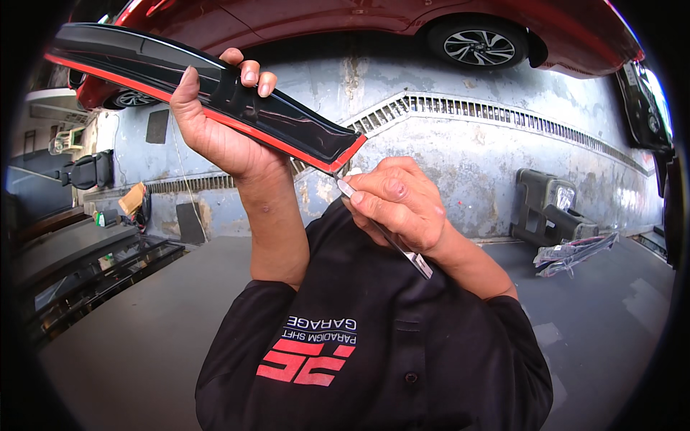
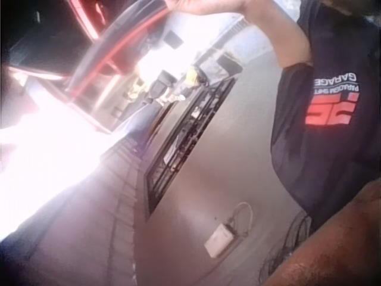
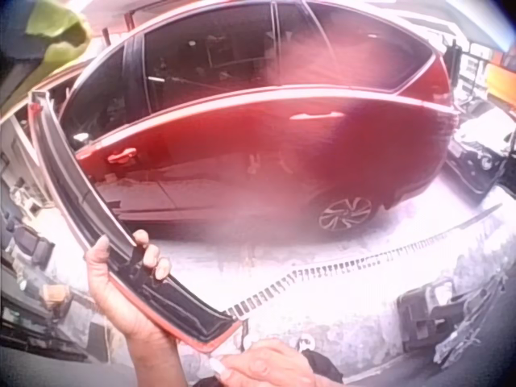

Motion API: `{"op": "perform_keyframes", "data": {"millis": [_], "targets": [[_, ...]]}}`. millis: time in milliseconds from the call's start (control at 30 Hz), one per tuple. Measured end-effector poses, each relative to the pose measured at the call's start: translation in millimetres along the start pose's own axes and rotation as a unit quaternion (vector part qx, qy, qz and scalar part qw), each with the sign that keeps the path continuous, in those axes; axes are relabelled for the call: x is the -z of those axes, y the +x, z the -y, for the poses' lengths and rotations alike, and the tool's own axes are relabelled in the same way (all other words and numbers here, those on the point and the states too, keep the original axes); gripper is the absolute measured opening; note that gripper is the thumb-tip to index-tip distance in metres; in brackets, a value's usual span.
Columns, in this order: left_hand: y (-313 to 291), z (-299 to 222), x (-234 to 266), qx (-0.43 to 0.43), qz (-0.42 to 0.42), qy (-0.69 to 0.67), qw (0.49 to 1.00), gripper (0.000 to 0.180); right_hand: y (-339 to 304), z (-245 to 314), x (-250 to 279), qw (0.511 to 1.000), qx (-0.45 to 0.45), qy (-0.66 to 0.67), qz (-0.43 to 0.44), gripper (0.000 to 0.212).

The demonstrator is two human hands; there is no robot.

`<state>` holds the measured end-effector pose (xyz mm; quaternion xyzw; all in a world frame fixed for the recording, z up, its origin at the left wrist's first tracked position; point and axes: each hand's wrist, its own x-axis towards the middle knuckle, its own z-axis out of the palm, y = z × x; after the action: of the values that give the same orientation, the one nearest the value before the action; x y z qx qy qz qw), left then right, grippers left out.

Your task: The person uses a metal tool to trim a red and black plastic strip, then installs the strip along the top edge of a car window. The person aligns and presses the strip into place along the window frame.

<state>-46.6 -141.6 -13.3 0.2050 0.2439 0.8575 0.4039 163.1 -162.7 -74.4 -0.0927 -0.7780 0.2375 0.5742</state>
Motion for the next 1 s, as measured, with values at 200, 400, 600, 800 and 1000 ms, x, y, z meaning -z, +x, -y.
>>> {"op": "perform_keyframes", "data": {"millis": [200,400,600,800,1000], "targets": [[-0.7,4.3,0.2,-0.022,-0.013,0.021,0.999,0.027,-1.4,0.4,0.4,0.994,0.053,-0.093,0.019,0.034],[-4.8,9.0,-2.9,-0.040,-0.024,0.026,0.999,0.026,-2.6,-5.5,1.7,0.984,0.048,-0.169,0.006,0.035],[-3.3,12.5,-3.2,-0.044,-0.026,0.032,0.998,0.026,7.3,-15.5,11.0,0.982,-0.128,-0.138,0.008,0.020],[-4.8,19.1,-3.2,-0.068,-0.027,0.072,0.995,0.026,16.1,-11.1,20.8,0.976,-0.173,-0.112,0.077,0.034],[-3.7,25.8,-4.4,-0.085,-0.021,0.105,0.991,0.025,8.9,-16.9,32.8,0.919,-0.351,0.167,0.063,0.032]]}}
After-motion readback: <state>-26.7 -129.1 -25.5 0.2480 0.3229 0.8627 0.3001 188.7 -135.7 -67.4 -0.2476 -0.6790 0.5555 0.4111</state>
